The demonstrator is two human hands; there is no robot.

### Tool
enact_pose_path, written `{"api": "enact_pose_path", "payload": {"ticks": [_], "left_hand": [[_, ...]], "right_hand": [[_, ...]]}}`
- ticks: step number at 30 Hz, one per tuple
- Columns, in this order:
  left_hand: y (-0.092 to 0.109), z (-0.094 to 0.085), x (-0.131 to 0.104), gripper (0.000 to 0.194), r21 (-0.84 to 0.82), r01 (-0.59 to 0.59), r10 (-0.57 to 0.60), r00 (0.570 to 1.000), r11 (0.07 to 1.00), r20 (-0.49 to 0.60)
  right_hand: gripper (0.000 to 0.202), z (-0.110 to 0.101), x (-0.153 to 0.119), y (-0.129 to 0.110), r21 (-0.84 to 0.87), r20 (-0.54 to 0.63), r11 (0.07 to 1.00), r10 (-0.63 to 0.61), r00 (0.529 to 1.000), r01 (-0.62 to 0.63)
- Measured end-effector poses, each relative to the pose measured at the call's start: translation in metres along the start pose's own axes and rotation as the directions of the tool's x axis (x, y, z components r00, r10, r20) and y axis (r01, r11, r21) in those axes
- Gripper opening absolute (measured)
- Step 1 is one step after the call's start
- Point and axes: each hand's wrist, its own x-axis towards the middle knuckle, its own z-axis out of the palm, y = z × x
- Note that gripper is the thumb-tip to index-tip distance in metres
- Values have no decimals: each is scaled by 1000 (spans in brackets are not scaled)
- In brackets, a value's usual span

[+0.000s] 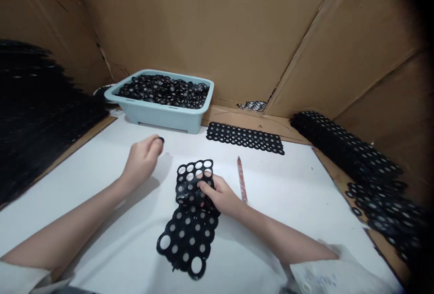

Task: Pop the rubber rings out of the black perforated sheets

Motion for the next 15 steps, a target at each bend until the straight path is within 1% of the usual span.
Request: {"api": "enact_pose_path", "payload": {"ticks": [2, 3, 4, 6, 8, 11, 13, 15], "left_hand": [[1, 1, -5, 24, 157, -99, 90, 994, 983, 64], [4, 4, -8, 22, 229, -155, 129, 984, 961, 126], [7, 8, -12, 21, 277, -202, 152, 970, 940, 191], [12, 15, -17, 21, 304, -255, 160, 939, 918, 303], [16, 20, -19, 22, 271, -267, 145, 906, 925, 397], [17, 21, -19, 23, 196, -244, 125, 870, 950, 478], [15, 19, -18, 25, 75, -227, 157, 841, 971, 518], [15, 17, -19, 28, -55, -224, 217, 815, 973, 538]], "right_hand": [[16, -3, 2, 2, -9, -43, 999, -51, 998, 51], [17, -4, 3, 4, 5, -58, 998, -66, 996, 67], [18, -5, 4, 5, 29, -71, 997, -70, 995, 72], [19, -5, 5, 7, 70, -92, 995, -62, 994, 68], [19, -5, 5, 8, 76, -110, 994, -66, 992, 75], [21, -4, 5, 6, 69, -115, 994, -75, 991, 83], [22, -3, 4, 5, 39, -125, 996, -80, 989, 86], [20, -3, 3, 4, 3, -141, 996, -84, 986, 85]]}}
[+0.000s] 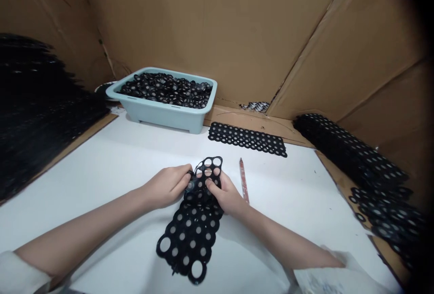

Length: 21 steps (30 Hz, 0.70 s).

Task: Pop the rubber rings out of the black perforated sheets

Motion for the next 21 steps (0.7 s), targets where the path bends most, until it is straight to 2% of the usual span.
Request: {"api": "enact_pose_path", "payload": {"ticks": [2, 5, 8, 10, 11, 12, 13, 14, 15, 16, 17, 19, 20, 21], "left_hand": [[2, 1, -2, 28, -61, -32, 33, 999, 998, 14], [7, 7, -4, 25, -122, -11, 11, 1000, 993, 6], [8, 10, -2, 25, -191, 21, -32, 998, 981, -52], [3, 6, 0, 28, -213, 47, -70, 992, 976, -103], [-1, 1, 0, 30, -221, 73, -111, 981, 973, -162], [-5, -4, 1, 31, -233, 105, -167, 950, 967, -263], [-10, -10, 1, 31, -245, 140, -230, 890, 959, -394], [-13, -14, 0, 31, -250, 168, -281, 796, 954, -536], [-16, -16, -1, 29, -227, 177, -284, 710, 958, -644], [-17, -15, -2, 27, -152, 172, -229, 696, 973, -680], [-16, -12, -3, 25, -33, 137, -124, 736, 990, -665], [-11, 0, -4, 23, 242, -5, 129, 859, 970, -495], [-7, 7, -4, 23, 343, -72, 214, 893, 937, -396], [-4, 13, -3, 24, 406, -105, 249, 914, 908, -320]], "right_hand": [[22, 1, -1, 0, 22, -4, 999, 36, 999, -36], [23, 2, -1, -2, 94, -5, 987, 130, 992, -129], [25, 2, -1, -5, 29, 24, 994, 104, 994, -105], [32, 2, 0, -7, -15, 55, 996, 91, 994, -90], [33, 2, 0, -7, -26, 53, 994, 105, 993, -103], [32, 3, 0, -7, -34, 35, 991, 128, 991, -127], [30, 3, 0, -7, -44, 12, 987, 152, 988, -152], [29, 4, 0, -7, -50, -12, 984, 172, 985, -173], [30, 5, -1, -7, -49, -31, 981, 188, 982, -190], [31, 6, -1, -7, -42, -43, 979, 200, 979, -202], [33, 7, -1, -7, -30, -53, 979, 201, 978, -203], [35, 9, -1, -7, 12, -71, 983, 184, 980, -184], [35, 9, -1, -7, 39, -71, 985, 172, 983, -169], [34, 10, -1, -6, 65, -64, 986, 158, 985, -154]]}}
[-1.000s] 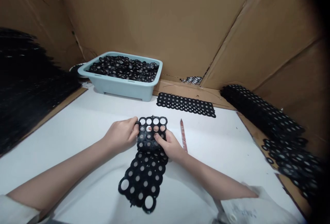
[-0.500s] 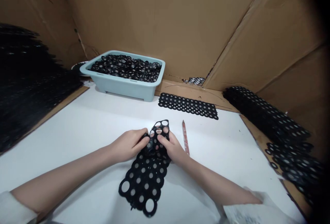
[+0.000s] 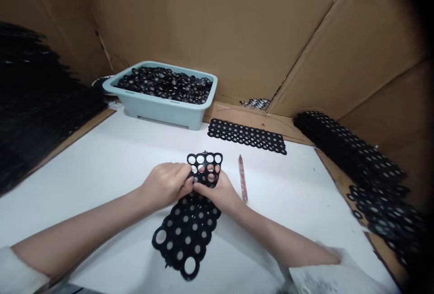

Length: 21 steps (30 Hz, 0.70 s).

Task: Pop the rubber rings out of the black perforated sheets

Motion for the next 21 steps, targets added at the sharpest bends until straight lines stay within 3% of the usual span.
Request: {"api": "enact_pose_path", "payload": {"ticks": [1, 3, 6, 10, 14, 16, 17, 19, 21], "left_hand": [[4, 4, 0, 25, 28, -3, 1, 999, 1000, 55], [9, 8, 2, 26, 21, 103, -105, 981, 994, 163], [11, 5, 4, 27, -84, 259, -222, 923, 962, 313], [13, -2, 4, 30, -279, 294, -153, 888, 914, 435], [11, -4, 6, 29, -414, 300, -77, 877, 859, 475], [2, -8, 10, 28, -445, 366, -160, 886, 817, 434], [-3, -10, 12, 29, -442, 420, -261, 889, 793, 376], [-12, -16, 15, 31, -405, 534, -506, 842, 742, 184], [-14, -19, 14, 29, -353, 576, -607, 794, 738, 25]], "right_hand": [[33, 0, 0, 1, 19, 11, 1000, -11, 1000, 10], [30, -1, 1, 2, 16, 29, 1000, -12, 999, 11], [28, -3, 1, 6, -28, 21, 1000, -4, 1000, 5], [26, -4, 1, 7, -74, -26, 996, -50, 998, 48], [27, -3, -2, 3, -109, 6, 990, -85, 996, 85], [28, -3, -2, 2, -123, 15, 990, -71, 997, 73], [28, -3, -2, 3, -126, 13, 990, -59, 998, 60], [27, -3, -2, 5, -124, -1, 992, -30, 1000, 30], [25, -3, -1, 7, -128, -17, 992, -11, 1000, 9]]}}
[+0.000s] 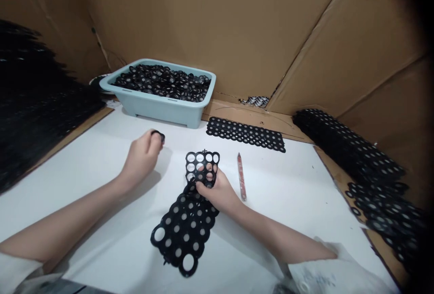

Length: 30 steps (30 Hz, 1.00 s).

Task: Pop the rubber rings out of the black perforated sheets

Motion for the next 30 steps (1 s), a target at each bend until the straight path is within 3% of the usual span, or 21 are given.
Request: {"api": "enact_pose_path", "payload": {"ticks": [2, 5, 9, 11, 16, 21, 26, 30], "left_hand": [[3, 4, -8, 24, 23, -104, 102, 991, 994, 88], [9, 19, -26, 21, 18, -291, 271, 911, 957, 310], [13, 28, -35, 23, -30, -244, 234, 876, 969, 422], [14, 23, -31, 22, -88, -199, 218, 884, 976, 414], [20, 4, -26, 22, -133, -133, 163, 954, 982, 250], [19, 10, -33, 23, -217, -77, 141, 944, 973, 298], [17, 15, -35, 27, -278, 37, 62, 939, 960, 338], [18, 15, -35, 28, -273, 33, 77, 920, 961, 384]], "right_hand": [[21, 0, 0, 0, -17, -21, 1000, 5, 1000, -5], [16, 0, 0, -2, -28, -20, 999, -33, 999, 33], [16, 1, -1, -3, 69, 12, 995, -69, 998, 68], [18, 1, 0, -1, 118, 10, 992, -45, 999, 44], [19, 0, 2, 1, 117, -72, 993, -13, 997, 21], [25, -4, 2, -2, 62, -44, 998, -5, 999, 7], [22, -5, 4, -1, 123, -104, 992, 2, 995, 11], [22, -4, 4, -3, 112, -100, 994, -2, 995, 13]]}}
